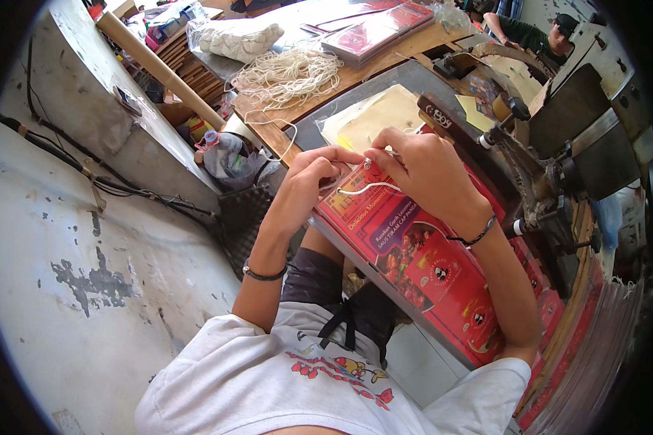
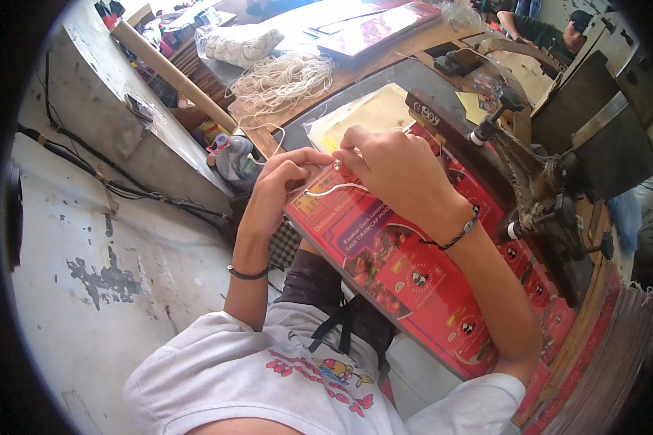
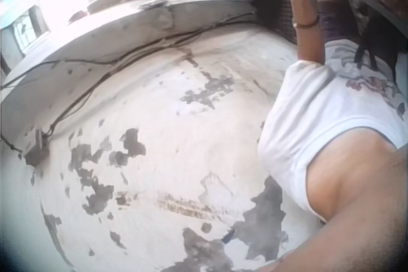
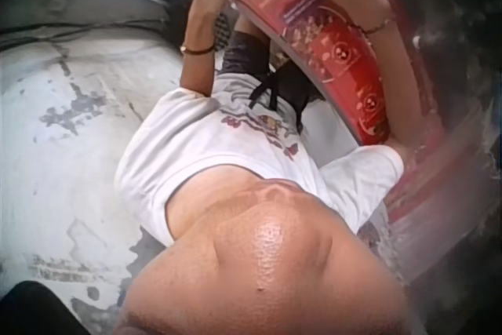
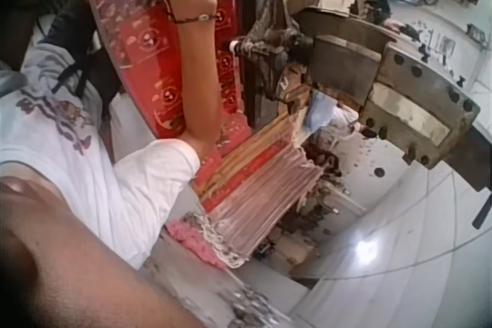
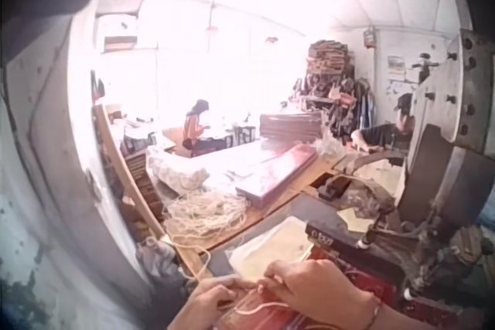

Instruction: The person threads a white string through a pre-punched hole in a printed cardboard label, ties a knot to secure the loop, and places the completed label on a stack.

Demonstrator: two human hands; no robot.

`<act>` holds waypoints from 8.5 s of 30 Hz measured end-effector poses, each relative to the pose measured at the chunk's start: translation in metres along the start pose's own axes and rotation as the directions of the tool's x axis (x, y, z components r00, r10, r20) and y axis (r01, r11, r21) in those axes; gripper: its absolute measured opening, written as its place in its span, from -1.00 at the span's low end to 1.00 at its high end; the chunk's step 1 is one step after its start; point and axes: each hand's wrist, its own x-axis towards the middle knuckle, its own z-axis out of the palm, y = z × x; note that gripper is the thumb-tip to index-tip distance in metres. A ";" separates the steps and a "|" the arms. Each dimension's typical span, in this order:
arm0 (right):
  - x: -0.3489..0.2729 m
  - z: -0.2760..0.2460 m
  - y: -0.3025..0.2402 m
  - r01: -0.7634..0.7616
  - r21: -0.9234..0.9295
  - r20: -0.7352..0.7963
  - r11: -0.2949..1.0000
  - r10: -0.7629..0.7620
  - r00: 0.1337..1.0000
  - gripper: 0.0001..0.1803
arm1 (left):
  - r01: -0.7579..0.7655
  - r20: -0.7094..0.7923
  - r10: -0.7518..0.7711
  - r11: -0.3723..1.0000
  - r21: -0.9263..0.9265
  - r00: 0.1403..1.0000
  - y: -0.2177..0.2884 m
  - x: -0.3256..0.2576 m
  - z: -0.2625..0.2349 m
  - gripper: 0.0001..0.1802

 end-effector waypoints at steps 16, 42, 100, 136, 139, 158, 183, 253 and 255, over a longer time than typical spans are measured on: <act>0.002 -0.007 0.002 0.045 0.285 0.079 0.957 -0.071 0.994 -0.81 | 0.080 0.250 -0.073 0.997 -0.019 0.966 -0.018 0.007 -0.019 -0.70; -0.031 -0.021 -0.026 0.219 -0.124 0.276 0.968 -0.179 0.944 -0.64 | 0.131 0.202 -0.107 0.985 -0.112 0.974 -0.006 0.006 -0.023 -0.61; -0.054 -0.006 0.005 -0.241 0.362 -0.249 0.900 0.343 0.906 -0.68 | 0.134 0.308 -0.235 0.940 0.314 0.922 0.002 0.016 -0.019 -0.66; -0.029 0.045 -0.014 -0.184 0.844 -0.076 0.504 0.452 0.889 -0.90 | 0.082 0.174 -0.137 0.953 0.290 0.975 -0.005 0.012 -0.006 -0.69; -0.028 0.042 -0.012 -0.208 0.841 -0.046 0.499 0.449 0.892 -0.91 | 0.100 0.178 -0.147 0.964 0.248 0.973 -0.001 0.012 -0.005 -0.73; -0.027 0.049 -0.006 -0.024 0.630 -0.270 0.776 0.248 0.930 -0.87 | 0.098 0.135 -0.133 0.966 0.237 0.982 -0.003 0.012 -0.003 -0.79; -0.030 0.046 -0.007 -0.149 0.857 -0.091 0.493 0.430 0.898 -0.87 | 0.116 0.203 -0.196 0.929 0.352 0.959 0.000 0.015 -0.005 -0.80; -0.020 0.057 0.004 0.078 0.573 -0.328 0.816 0.141 0.934 -0.82 | 0.109 0.099 -0.155 0.924 0.366 0.983 0.004 0.016 0.002 -0.71; -0.025 0.056 0.003 0.033 0.598 -0.305 0.801 0.189 0.933 -0.83 | 0.192 0.100 -0.244 0.910 0.366 0.965 0.008 0.015 0.002 -0.72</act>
